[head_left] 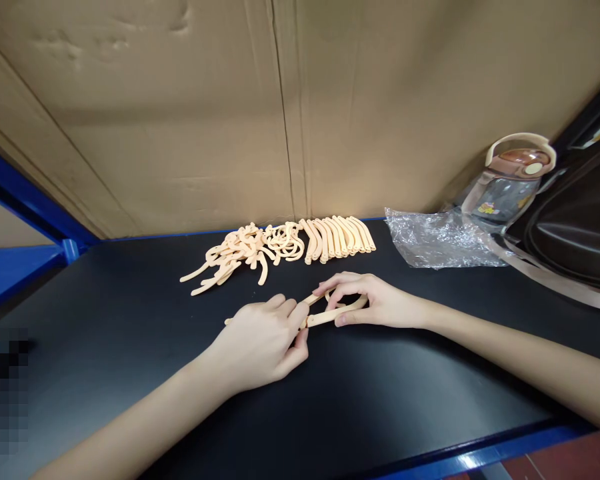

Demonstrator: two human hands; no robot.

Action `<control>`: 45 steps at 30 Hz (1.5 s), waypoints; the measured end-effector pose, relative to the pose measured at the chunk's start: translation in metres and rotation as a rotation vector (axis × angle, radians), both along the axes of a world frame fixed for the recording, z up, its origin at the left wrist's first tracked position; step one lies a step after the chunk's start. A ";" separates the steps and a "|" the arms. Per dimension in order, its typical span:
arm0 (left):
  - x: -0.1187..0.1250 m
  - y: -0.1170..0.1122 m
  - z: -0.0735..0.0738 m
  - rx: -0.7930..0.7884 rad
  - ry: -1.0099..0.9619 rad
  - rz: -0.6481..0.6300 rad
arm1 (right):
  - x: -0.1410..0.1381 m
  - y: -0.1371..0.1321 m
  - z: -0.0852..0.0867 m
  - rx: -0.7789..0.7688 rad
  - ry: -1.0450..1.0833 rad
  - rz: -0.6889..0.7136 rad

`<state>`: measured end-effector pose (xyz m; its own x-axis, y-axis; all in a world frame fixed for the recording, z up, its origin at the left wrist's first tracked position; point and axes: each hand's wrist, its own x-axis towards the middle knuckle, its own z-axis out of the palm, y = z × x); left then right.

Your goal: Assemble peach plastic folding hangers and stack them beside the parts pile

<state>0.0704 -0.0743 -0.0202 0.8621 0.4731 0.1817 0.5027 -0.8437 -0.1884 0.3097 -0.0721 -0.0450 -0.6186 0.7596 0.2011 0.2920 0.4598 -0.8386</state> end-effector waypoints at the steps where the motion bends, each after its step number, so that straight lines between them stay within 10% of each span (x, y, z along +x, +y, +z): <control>1: 0.000 0.000 0.001 -0.004 -0.009 -0.010 | 0.000 0.000 0.000 0.013 -0.006 -0.001; 24: -0.007 0.010 0.004 0.086 -0.193 -0.212 | 0.001 0.006 -0.009 0.170 0.006 -0.162; 33: -0.009 0.000 -0.003 -0.231 -0.260 -0.312 | 0.003 0.007 -0.013 0.284 -0.240 -0.246; 45: 0.004 -0.012 -0.008 -0.090 -0.180 -0.152 | 0.000 0.002 -0.012 0.254 -0.261 -0.353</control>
